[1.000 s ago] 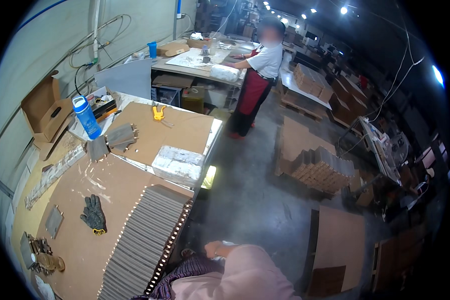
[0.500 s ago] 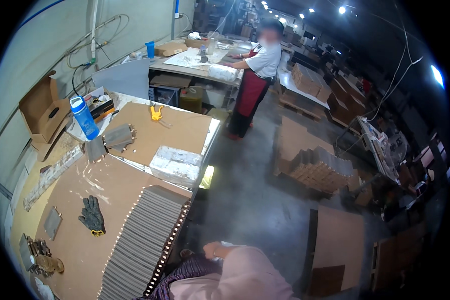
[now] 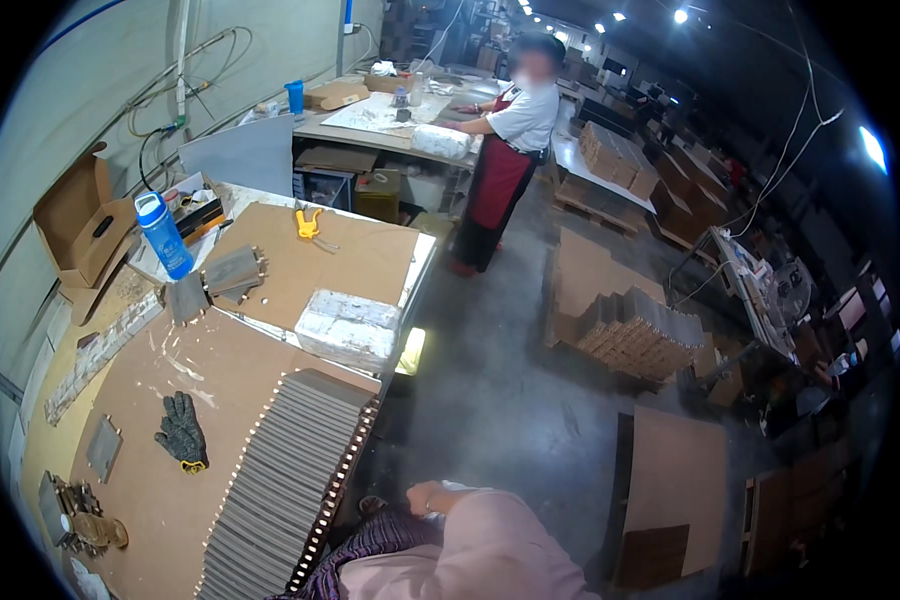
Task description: The person cleans a long bamboo-slat mat by wiping the slats with a white cloth and a rectangular block.
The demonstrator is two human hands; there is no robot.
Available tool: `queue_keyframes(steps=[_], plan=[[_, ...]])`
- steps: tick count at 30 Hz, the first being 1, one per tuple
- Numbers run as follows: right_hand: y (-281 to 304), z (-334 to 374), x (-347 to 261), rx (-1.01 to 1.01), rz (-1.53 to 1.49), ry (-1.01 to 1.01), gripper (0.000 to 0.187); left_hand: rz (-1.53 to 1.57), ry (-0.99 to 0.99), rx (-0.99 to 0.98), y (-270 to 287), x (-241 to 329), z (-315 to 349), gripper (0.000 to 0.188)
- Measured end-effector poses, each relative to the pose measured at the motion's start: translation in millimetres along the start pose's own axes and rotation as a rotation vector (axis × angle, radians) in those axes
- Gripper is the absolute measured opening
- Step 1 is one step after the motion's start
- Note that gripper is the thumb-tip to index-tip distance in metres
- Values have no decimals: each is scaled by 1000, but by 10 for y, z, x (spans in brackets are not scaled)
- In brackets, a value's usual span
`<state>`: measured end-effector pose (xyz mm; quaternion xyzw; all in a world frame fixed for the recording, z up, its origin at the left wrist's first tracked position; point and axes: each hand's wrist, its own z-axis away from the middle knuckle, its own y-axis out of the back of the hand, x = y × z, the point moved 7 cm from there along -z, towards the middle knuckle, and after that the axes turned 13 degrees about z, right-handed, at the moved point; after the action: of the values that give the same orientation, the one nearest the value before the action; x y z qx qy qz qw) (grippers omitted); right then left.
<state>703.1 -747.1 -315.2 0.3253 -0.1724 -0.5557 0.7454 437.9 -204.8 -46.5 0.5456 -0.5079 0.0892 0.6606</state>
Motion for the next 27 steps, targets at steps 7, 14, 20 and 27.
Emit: queue_keyframes(steps=[7,14,20,27], plan=[[-66,-55,20,3,12,3,35,-72,-46,17,-19,45,-6,38],[-91,-84,31,12,3,1,35,-68,-35,48,-5,132,11,37],[-136,-99,50,14,8,10,36,-121,-50,42,4,27,0,39],[-58,-45,25,14,-6,21,36,-83,61,-4,20,-47,-2,43]])
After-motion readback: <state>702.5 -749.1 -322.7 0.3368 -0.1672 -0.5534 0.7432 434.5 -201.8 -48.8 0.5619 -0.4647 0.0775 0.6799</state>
